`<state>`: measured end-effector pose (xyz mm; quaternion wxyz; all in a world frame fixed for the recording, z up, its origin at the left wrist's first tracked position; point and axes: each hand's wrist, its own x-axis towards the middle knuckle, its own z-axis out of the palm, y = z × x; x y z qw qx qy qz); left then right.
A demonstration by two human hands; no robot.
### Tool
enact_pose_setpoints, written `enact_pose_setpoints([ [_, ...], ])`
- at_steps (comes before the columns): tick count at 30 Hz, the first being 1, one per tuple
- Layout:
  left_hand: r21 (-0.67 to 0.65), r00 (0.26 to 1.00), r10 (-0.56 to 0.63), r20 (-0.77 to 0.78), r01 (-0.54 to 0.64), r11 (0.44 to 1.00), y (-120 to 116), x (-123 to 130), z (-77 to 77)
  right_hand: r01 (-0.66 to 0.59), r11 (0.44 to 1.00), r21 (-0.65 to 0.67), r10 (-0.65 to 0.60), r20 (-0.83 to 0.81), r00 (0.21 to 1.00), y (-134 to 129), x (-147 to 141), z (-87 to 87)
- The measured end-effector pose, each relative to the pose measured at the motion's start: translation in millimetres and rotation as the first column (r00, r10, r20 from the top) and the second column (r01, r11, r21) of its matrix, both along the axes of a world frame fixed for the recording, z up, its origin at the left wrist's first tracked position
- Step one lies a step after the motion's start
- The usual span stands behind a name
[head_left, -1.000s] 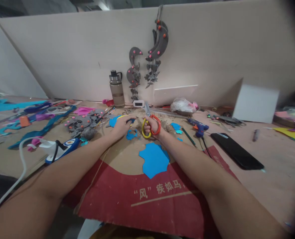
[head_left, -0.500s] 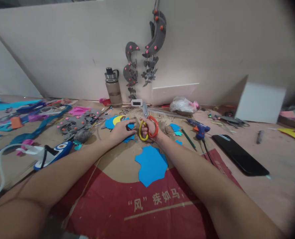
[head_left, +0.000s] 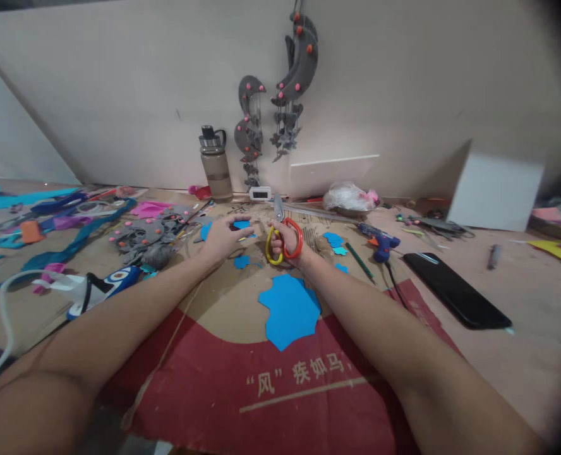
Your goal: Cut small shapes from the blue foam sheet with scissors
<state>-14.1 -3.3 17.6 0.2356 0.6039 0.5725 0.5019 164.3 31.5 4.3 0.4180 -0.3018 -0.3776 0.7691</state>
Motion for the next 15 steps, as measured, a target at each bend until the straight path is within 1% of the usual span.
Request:
enact_pose_setpoints([
  [1,-0.003,0.997,-0.020,0.080,0.020,1.000,3.3,0.4,1.1,0.011,1.000,0.006,-0.011,-0.001,1.000,0.2,0.0,-0.4],
  [3,-0.003,0.963,-0.080,0.257,0.083,0.997,10.6,3.2,2.9,0.040,0.999,0.019,-0.040,-0.002,0.999,0.4,-0.4,-1.0],
  [5,0.041,0.925,-0.127,0.359,0.120,0.992,17.7,8.3,4.9,0.055,0.998,0.023,-0.055,-0.001,0.998,0.5,-0.9,-0.5],
  [7,0.084,0.914,-0.168,0.370,0.148,0.985,23.7,14.1,7.4,0.066,0.998,0.024,-0.066,-0.001,0.998,0.8,-0.6,1.7],
  [10,0.052,0.922,-0.188,0.338,0.181,0.982,29.2,18.8,10.5,0.092,0.995,0.034,-0.091,-0.005,0.996,2.0,2.6,7.8],
  [13,0.024,0.910,-0.185,0.370,0.190,0.982,29.4,15.8,10.7,0.179,0.980,0.083,-0.176,-0.041,0.983,3.3,7.4,13.7],
  [15,0.026,0.883,-0.204,0.423,0.213,0.977,26.9,11.8,10.1,0.240,0.962,0.131,-0.235,-0.051,0.971,3.3,9.3,15.6],
])
